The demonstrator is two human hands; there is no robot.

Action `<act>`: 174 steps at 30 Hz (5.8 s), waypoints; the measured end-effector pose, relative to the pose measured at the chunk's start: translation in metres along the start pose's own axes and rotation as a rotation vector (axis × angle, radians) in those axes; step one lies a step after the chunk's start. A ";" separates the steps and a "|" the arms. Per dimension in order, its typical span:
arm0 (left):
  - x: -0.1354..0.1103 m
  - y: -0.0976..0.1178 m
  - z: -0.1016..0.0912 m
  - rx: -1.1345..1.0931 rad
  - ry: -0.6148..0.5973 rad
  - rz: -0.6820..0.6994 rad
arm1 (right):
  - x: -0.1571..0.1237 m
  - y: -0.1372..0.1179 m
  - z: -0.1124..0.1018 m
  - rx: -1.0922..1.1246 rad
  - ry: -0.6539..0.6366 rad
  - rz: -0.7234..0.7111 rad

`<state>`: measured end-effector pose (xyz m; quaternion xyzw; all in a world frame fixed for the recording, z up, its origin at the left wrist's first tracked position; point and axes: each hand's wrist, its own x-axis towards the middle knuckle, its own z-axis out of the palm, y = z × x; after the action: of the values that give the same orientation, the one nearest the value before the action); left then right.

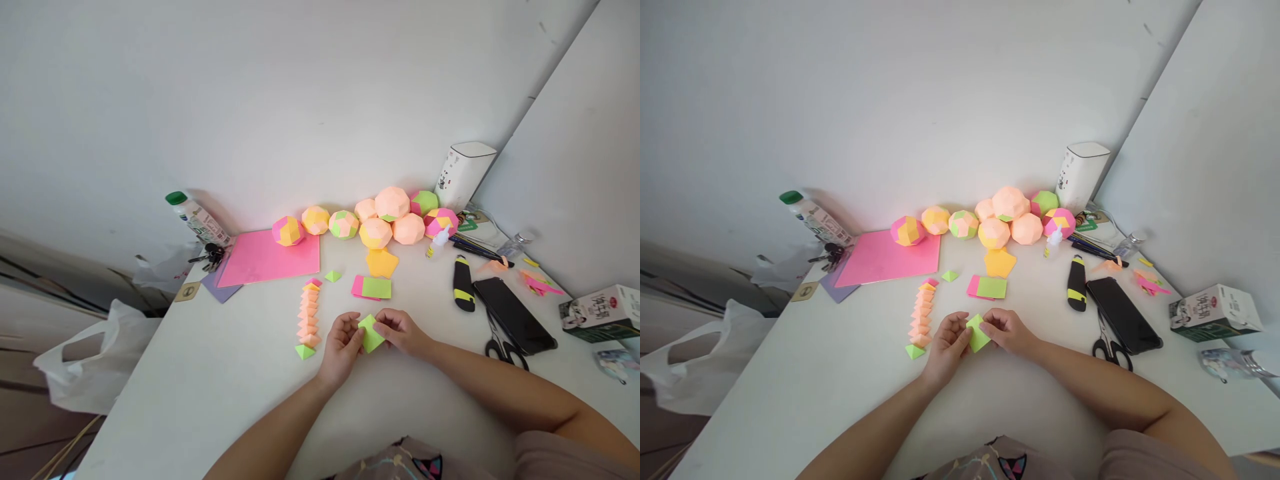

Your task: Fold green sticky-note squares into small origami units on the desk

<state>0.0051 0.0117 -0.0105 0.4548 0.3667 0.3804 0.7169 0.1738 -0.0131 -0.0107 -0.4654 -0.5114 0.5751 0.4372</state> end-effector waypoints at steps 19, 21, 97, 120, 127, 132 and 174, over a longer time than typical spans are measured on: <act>0.000 -0.005 -0.005 0.069 -0.057 0.044 | 0.001 0.000 -0.001 0.043 0.008 -0.001; 0.000 -0.006 -0.006 0.056 -0.043 0.029 | 0.002 0.000 -0.001 0.073 0.029 -0.004; 0.000 -0.003 -0.001 0.103 0.010 -0.023 | 0.002 0.011 0.000 -0.085 0.033 -0.064; 0.000 0.000 0.003 0.112 0.035 -0.033 | -0.001 0.004 0.005 -0.169 0.033 -0.132; -0.001 -0.003 0.001 0.141 0.001 0.032 | -0.002 0.008 0.007 -0.280 0.043 -0.197; 0.000 -0.004 0.000 0.149 0.024 0.125 | -0.001 0.007 0.009 -0.291 0.044 -0.228; 0.000 -0.006 0.000 0.241 -0.026 0.174 | -0.001 0.001 0.009 -0.399 0.162 -0.345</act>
<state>0.0060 0.0106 -0.0161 0.5725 0.3595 0.3885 0.6261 0.1651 -0.0153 -0.0109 -0.4927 -0.6497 0.3409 0.4679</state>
